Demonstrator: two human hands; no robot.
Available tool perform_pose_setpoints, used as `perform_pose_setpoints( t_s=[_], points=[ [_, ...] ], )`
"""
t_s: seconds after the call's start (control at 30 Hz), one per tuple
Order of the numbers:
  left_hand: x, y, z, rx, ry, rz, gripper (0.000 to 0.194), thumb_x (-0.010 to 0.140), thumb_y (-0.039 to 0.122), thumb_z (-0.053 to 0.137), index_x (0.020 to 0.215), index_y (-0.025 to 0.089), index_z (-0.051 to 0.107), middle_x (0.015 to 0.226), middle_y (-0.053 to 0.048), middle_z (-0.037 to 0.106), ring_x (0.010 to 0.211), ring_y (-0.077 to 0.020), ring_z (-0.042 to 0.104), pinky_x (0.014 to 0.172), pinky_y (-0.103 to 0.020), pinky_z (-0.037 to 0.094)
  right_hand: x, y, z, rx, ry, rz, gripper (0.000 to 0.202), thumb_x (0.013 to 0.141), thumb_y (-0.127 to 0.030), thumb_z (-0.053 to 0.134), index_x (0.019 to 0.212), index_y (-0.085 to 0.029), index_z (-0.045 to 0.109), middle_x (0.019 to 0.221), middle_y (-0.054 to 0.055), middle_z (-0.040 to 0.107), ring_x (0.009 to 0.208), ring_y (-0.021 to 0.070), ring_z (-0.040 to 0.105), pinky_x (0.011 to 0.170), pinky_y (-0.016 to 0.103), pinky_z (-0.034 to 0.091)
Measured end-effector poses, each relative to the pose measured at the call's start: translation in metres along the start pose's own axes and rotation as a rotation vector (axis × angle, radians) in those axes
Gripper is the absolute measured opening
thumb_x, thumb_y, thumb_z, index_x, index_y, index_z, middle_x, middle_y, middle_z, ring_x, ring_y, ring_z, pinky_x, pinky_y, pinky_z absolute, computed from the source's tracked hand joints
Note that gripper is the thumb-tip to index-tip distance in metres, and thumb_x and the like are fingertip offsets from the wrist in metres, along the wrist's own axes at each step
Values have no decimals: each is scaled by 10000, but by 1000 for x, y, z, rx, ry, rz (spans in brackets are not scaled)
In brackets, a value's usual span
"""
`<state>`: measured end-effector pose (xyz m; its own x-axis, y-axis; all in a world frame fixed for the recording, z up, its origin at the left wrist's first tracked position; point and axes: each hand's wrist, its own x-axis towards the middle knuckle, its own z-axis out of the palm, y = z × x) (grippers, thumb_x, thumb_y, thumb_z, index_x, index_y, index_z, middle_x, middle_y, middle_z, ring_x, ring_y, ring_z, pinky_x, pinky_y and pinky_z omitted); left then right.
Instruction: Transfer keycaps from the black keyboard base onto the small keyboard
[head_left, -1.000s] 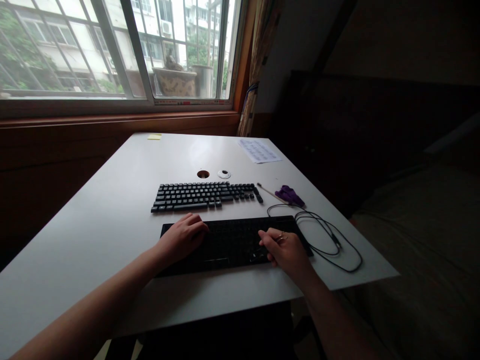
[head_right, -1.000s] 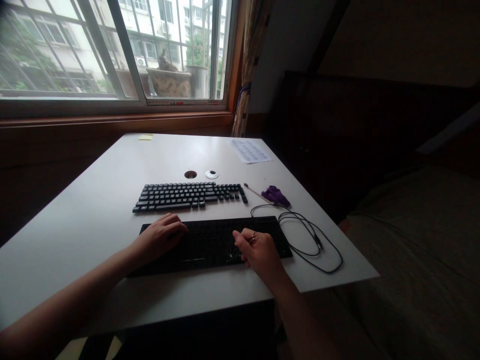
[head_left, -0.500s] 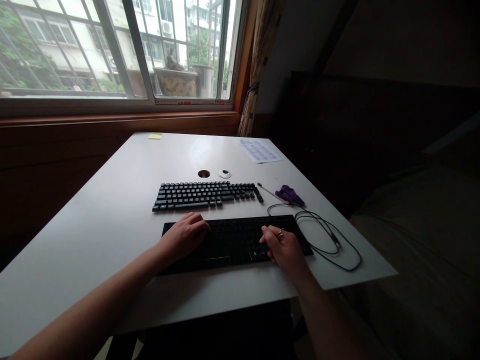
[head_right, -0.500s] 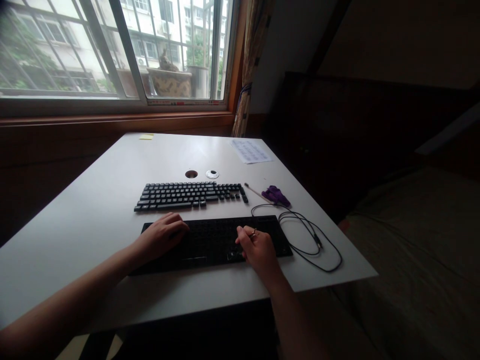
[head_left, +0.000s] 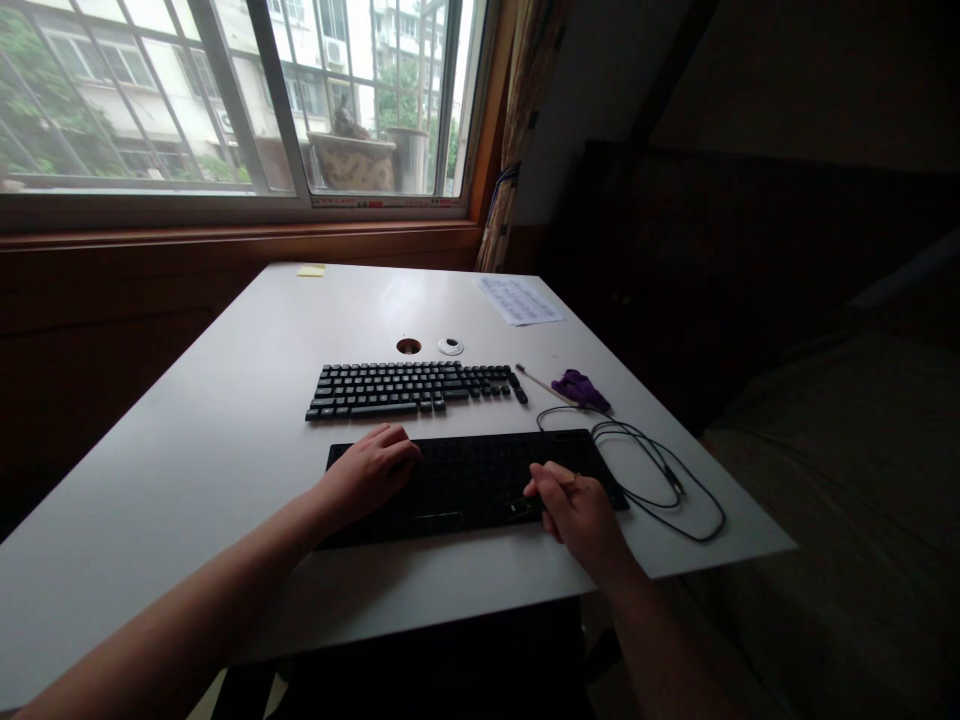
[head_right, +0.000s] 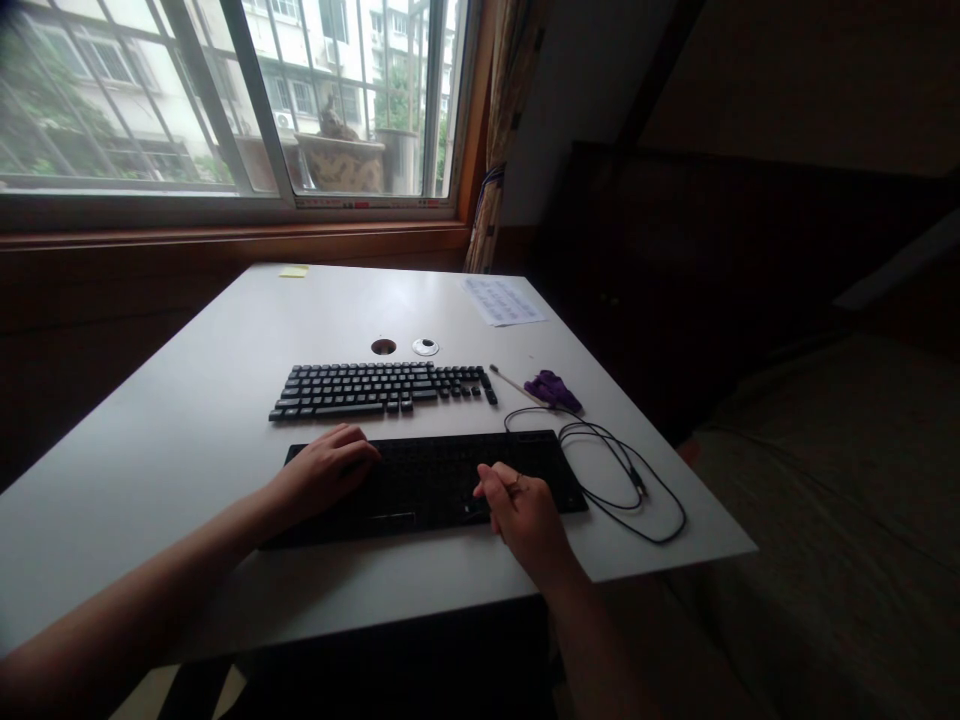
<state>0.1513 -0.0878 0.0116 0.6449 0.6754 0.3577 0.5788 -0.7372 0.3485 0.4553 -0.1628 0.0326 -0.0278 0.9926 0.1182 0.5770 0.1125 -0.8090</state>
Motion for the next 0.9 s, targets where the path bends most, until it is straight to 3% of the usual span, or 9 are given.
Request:
perform_pose_setpoints(
  t_s=[0.23, 0.43, 0.73, 0.9],
  points=[
    [0, 2, 0, 3, 12, -4, 167, 895, 124, 514, 983, 182, 644, 935, -64, 589, 881, -194, 553, 808, -328, 486, 10, 16, 6, 246, 66, 179, 464, 903, -596, 477, 682, -196, 560, 366, -80, 362, 293, 71, 359, 327, 168, 237],
    [0, 1, 1, 2, 10, 0, 174, 888, 119, 520, 987, 185, 646, 938, -62, 589, 889, -196, 552, 816, -330, 484, 9, 19, 2, 252, 71, 222, 468, 889, -609, 492, 698, -191, 580, 355, -76, 375, 287, 71, 362, 317, 158, 247],
    [1, 7, -3, 5, 34, 11, 148, 920, 187, 521, 990, 182, 650, 967, -76, 612, 914, -213, 542, 831, -354, 483, 17, -10, 4, 317, 105, 111, 437, 904, -570, 512, 722, -185, 611, 388, -67, 415, 313, 69, 400, 330, 160, 262],
    [3, 20, -10, -219, 118, -49, 163, 895, 282, 613, 1025, 189, 647, 952, -61, 614, 862, -179, 576, 794, -321, 503, 30, -32, 25, 469, 4, 51, 390, 918, -543, 512, 798, -192, 632, 443, -60, 486, 355, 75, 441, 366, 168, 322]
  ],
)
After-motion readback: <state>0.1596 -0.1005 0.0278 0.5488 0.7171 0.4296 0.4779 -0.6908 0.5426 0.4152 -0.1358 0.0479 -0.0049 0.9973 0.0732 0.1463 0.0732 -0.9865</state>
